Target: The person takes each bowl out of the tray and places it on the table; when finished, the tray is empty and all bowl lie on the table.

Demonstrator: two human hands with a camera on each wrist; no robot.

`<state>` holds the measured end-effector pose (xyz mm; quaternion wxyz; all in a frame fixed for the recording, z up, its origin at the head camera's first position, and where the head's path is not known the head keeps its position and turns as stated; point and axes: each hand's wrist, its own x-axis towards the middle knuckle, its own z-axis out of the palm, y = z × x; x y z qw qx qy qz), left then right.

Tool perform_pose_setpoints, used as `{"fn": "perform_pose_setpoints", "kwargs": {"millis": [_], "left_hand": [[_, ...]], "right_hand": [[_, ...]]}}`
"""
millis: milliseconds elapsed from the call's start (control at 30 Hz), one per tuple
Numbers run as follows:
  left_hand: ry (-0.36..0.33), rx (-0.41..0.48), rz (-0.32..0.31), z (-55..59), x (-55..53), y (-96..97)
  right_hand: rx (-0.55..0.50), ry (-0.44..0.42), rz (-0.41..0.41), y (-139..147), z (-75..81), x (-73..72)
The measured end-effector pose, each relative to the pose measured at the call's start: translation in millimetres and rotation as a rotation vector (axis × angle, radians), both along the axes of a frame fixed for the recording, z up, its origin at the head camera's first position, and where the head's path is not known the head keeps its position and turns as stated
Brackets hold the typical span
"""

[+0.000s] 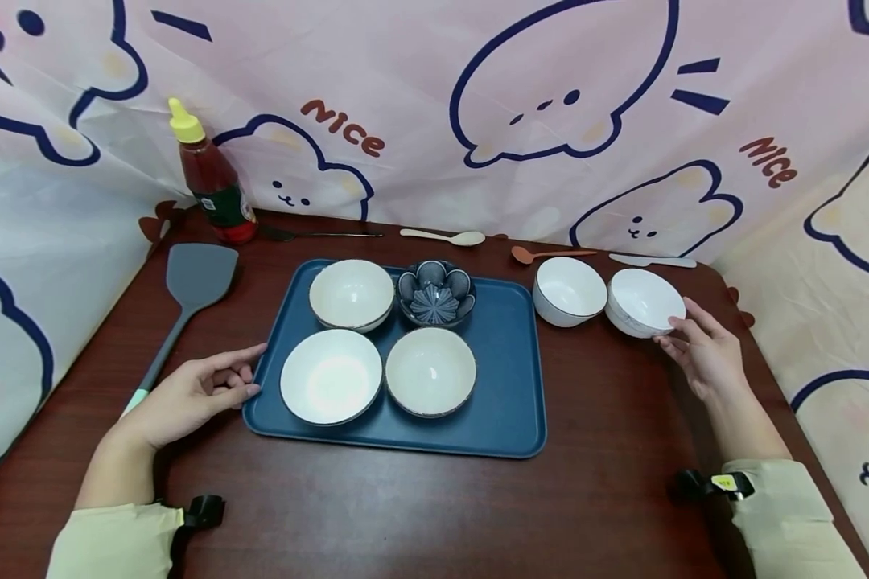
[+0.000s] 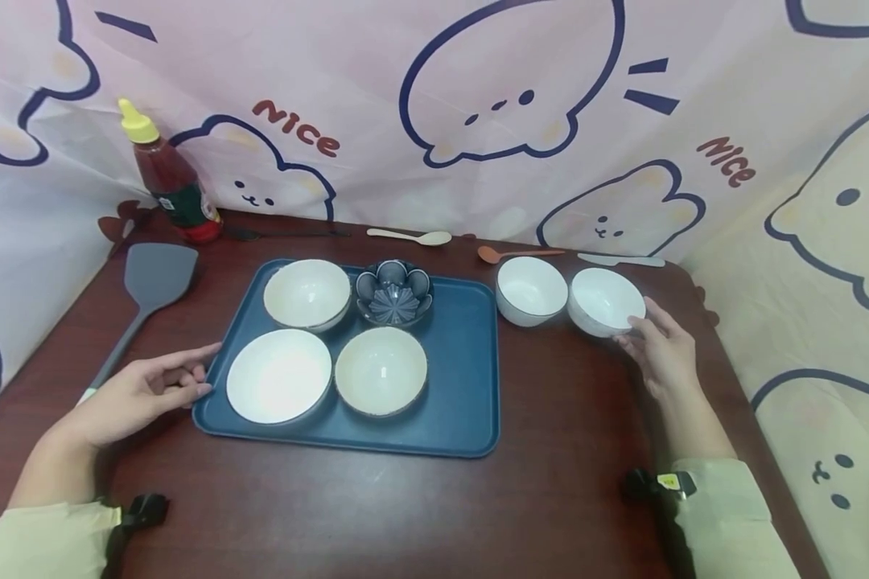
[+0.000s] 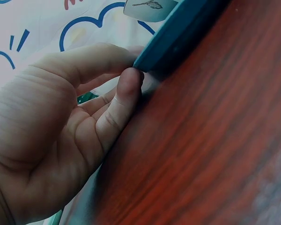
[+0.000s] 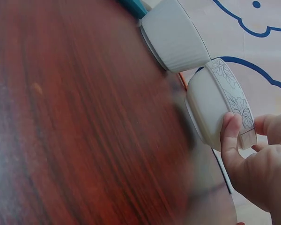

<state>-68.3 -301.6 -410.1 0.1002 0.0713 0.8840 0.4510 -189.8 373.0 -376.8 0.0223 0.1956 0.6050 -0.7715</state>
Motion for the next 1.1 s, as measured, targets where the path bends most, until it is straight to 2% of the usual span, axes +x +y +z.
{"fn": "perform_pose_setpoints", "kwargs": {"millis": [300,567,800,933,1100], "left_hand": [[0.003,0.0,-0.003,-0.5,0.4,1.5],[0.019,-0.016,0.001,-3.7,2.1,-0.9],[0.009,-0.002,-0.004,-4.5,1.9,-0.5],[0.012,0.007,-0.006,-3.8,1.9,-0.6],[0.017,0.018,-0.016,-2.8,1.6,-0.5]], "right_hand": [[-0.027,0.0,0.016,1.1,-5.5,-6.9],[-0.015,-0.006,0.06,2.0,-8.8,-5.6],[0.008,0.086,0.088,6.4,-8.3,4.0],[0.034,0.141,0.062,7.4,-4.2,12.2],[0.0,0.166,0.035,6.5,1.2,21.5]]}}
